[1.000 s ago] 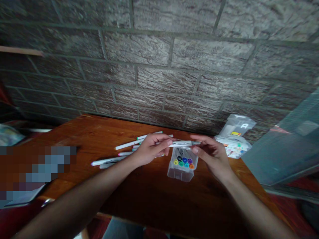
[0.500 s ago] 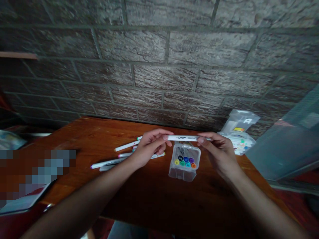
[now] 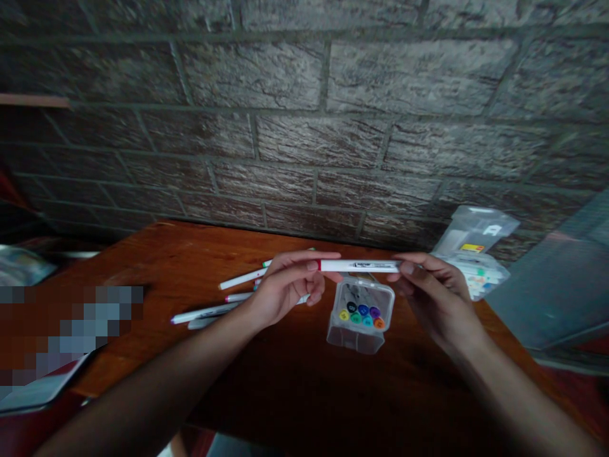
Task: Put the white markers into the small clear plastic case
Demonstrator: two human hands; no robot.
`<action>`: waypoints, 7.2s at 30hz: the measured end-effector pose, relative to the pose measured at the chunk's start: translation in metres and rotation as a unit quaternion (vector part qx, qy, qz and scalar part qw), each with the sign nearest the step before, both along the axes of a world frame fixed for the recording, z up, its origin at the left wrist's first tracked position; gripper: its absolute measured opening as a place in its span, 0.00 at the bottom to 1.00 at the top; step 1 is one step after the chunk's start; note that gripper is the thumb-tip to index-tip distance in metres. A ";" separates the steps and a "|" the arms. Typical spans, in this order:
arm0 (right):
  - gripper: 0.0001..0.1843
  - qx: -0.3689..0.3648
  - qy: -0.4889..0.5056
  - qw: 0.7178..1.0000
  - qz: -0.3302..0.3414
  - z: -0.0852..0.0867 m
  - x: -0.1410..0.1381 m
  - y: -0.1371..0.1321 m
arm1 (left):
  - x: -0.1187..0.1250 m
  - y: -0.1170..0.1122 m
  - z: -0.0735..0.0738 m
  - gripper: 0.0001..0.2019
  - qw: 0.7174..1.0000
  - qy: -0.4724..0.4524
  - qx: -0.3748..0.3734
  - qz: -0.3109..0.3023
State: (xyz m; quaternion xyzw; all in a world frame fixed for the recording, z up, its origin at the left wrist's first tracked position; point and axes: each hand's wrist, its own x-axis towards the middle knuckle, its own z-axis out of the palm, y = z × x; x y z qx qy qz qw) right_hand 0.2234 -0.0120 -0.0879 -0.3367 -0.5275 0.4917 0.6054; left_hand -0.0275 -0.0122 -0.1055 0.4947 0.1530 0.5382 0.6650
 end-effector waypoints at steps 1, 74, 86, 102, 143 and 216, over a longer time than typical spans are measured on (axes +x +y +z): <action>0.14 -0.003 0.002 1.000 0.001 0.000 0.000 0.000 | 0.000 0.000 0.000 0.15 1.000 0.001 -0.001 0.002; 0.09 0.084 -0.118 0.989 -0.022 -0.006 0.005 -0.009 | 0.006 -0.003 -0.001 0.12 0.971 0.192 0.074 0.123; 0.08 0.140 -0.161 0.976 -0.041 0.000 0.000 -0.014 | 0.006 -0.004 0.004 0.17 0.971 0.200 0.045 0.121; 0.09 0.072 -0.111 0.991 -0.014 -0.007 0.005 -0.009 | 0.007 -0.003 -0.001 0.08 0.974 0.170 0.078 0.125; 0.11 0.048 -0.089 0.995 -0.012 -0.006 0.005 -0.007 | 0.003 0.000 -0.006 0.12 0.981 0.174 0.044 0.066; 0.14 0.004 -0.032 0.999 -0.012 0.007 -0.001 -0.009 | -0.005 0.001 -0.005 0.17 0.991 0.130 0.015 -0.019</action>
